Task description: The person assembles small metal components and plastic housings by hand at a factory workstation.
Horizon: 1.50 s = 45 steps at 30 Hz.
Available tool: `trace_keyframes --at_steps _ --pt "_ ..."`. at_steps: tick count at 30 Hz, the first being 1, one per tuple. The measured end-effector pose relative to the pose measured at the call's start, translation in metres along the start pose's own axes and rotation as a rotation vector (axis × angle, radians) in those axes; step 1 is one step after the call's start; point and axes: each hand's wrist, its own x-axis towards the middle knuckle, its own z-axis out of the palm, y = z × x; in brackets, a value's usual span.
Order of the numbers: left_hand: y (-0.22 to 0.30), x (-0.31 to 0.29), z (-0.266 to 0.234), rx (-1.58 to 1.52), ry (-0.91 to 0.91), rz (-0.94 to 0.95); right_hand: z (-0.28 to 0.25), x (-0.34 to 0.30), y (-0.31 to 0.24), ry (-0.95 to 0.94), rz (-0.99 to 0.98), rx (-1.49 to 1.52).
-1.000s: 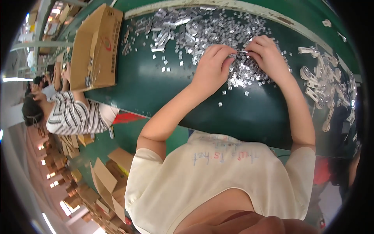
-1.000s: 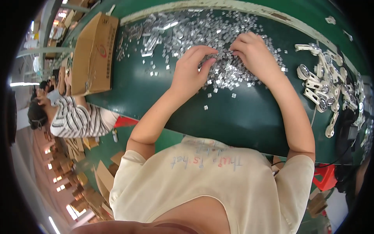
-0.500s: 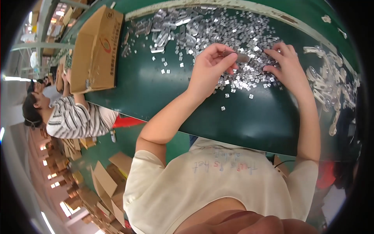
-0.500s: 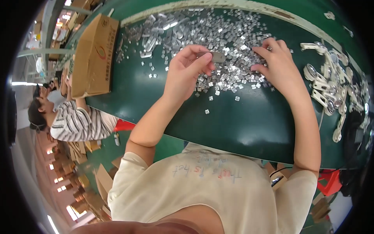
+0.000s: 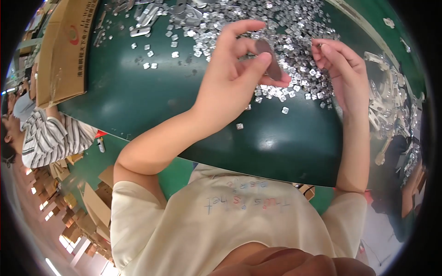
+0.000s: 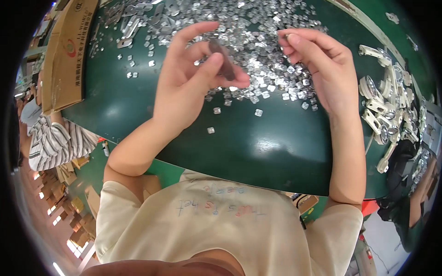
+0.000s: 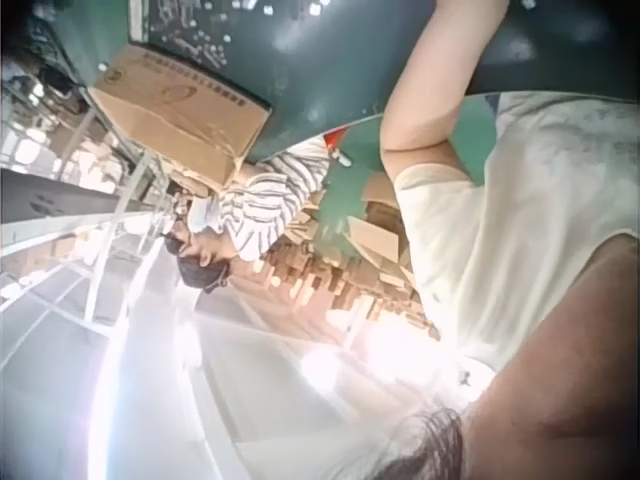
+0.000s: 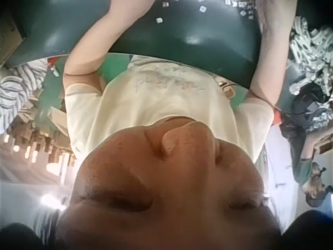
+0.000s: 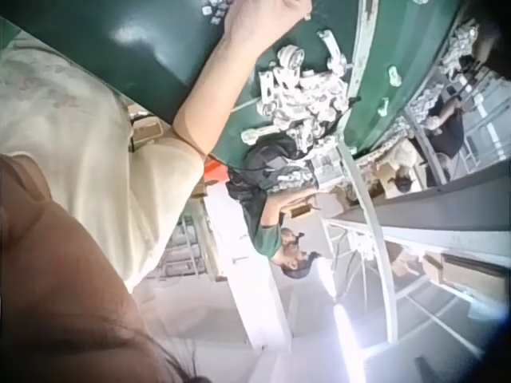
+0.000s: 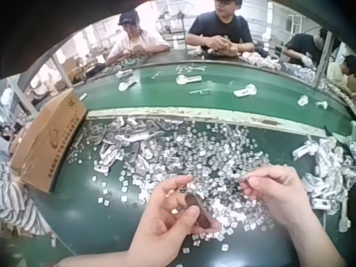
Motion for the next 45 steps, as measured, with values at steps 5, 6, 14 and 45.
trace_keyframes --at_steps 5,6,14,45 --pt "0.007 0.004 -0.006 0.091 -0.026 -0.109 0.007 -0.008 -0.011 -0.136 0.141 0.158" --pt "0.007 0.005 -0.008 0.141 -0.055 -0.107 0.009 -0.01 -0.011 -0.134 0.146 0.159" --pt "0.001 0.0 -0.002 0.263 -0.084 -0.073 0.017 -0.014 -0.011 -0.145 0.132 0.222" --pt "0.006 -0.002 -0.004 0.012 0.034 -0.131 0.059 -0.02 -0.013 0.016 -0.714 -1.063"
